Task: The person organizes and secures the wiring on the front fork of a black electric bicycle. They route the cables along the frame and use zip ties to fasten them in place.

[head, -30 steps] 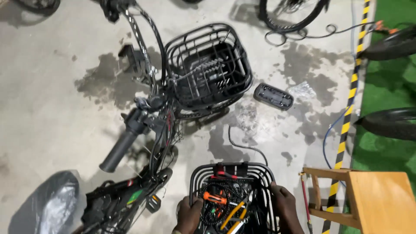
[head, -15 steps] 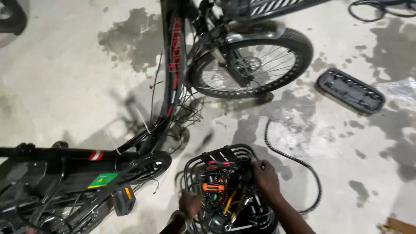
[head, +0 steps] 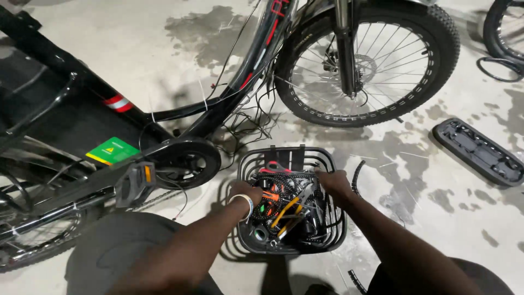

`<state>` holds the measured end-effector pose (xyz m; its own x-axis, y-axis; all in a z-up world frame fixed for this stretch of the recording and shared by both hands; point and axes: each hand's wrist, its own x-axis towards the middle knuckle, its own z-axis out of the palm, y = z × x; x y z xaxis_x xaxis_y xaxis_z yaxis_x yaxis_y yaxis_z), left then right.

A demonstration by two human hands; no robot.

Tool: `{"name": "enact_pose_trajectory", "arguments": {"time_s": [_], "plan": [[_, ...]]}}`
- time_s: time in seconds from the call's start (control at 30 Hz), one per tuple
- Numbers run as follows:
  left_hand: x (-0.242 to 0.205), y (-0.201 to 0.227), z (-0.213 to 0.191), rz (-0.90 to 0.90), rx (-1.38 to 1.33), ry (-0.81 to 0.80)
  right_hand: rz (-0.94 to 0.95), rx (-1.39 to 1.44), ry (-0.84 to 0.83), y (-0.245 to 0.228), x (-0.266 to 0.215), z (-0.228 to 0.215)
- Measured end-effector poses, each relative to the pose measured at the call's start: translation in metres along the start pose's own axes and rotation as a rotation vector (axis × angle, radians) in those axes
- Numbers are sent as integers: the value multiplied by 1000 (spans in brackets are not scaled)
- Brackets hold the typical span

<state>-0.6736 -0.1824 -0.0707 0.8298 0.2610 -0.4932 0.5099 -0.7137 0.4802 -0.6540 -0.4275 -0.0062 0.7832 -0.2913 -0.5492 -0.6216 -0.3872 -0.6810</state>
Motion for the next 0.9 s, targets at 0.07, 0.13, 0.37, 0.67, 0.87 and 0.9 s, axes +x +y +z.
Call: {"name": "enact_pose_trajectory", "arguments": {"time_s": [0.07, 0.13, 0.37, 0.67, 0.87, 0.9], "plan": [[-10, 2, -13, -19, -73, 8, -75, 53, -11, 11, -12, -3], [-4, -2, -16, -34, -146, 16, -151, 108, -16, 22, -13, -6], [-20, -3, 8, 115, 349, -248, 134, -546, -302, 15, -4, -24], [-7, 32, -44, 341, 517, -252, -71, -208, 127, 109, 234, -44], [-15, 65, -90, 440, 643, -207, 19, -480, 136, 172, 174, -36], [-16, 73, -98, 471, 675, -200, -64, -382, 95, 190, 184, -41]]}}
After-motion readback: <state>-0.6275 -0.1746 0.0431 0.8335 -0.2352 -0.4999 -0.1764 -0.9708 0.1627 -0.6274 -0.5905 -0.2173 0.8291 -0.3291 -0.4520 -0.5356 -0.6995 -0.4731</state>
